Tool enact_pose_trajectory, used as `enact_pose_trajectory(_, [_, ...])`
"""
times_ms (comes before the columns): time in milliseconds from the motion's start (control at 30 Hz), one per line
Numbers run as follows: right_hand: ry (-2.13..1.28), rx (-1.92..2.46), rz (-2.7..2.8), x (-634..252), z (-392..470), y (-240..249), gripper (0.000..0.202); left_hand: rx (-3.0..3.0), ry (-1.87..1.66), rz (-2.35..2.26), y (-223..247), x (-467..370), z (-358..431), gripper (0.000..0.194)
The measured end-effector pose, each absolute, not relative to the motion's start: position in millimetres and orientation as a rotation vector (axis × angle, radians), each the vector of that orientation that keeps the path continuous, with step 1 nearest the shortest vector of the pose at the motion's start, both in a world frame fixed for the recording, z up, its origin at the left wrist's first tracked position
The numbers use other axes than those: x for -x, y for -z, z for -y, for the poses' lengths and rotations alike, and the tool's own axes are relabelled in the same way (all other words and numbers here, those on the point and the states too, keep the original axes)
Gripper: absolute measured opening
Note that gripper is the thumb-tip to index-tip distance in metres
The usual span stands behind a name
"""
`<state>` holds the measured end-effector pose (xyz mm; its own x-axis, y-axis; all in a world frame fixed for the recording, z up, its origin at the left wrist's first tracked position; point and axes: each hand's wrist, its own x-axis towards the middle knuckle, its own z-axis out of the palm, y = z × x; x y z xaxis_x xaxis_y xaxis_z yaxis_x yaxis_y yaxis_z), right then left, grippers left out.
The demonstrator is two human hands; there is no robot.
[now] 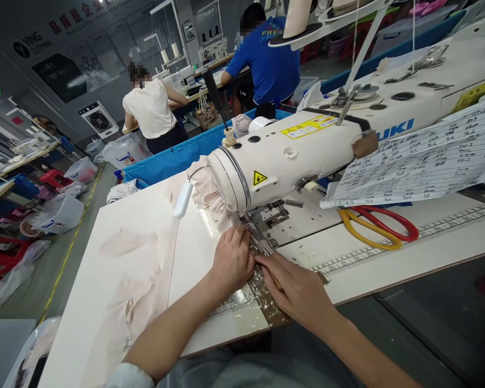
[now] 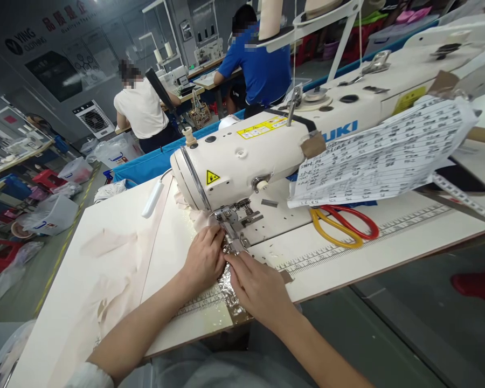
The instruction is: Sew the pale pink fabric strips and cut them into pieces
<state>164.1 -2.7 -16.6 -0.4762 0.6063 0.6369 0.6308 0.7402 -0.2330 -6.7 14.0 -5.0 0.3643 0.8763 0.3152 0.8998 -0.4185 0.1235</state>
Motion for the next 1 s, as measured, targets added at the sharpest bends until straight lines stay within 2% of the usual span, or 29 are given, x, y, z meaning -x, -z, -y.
enact_pose_trajectory(467, [0.364,1.104,2.271,-149,0,23,0.031,2.517,0.568,1.695,7,10,-19,0.039])
enact_pose_trajectory(633, [0.346,1.172,2.287,-146,1,22,0.032,2.52,0.59,1.679,8,15,-19,0.039])
enact_pose_trajectory(733, [0.227,1.102,2.241,-153,4,21,0.029,2.461,0.688,1.722,3,24,-26,0.034])
enact_pose_trajectory(900, [-0.322,0.919,2.091,-174,8,17,0.023,2.356,0.826,1.907,-13,48,-80,0.024])
enact_pose_trajectory(1000, [-0.509,0.884,2.006,-181,7,18,0.023,2.441,0.839,2.004,-10,61,-126,0.02])
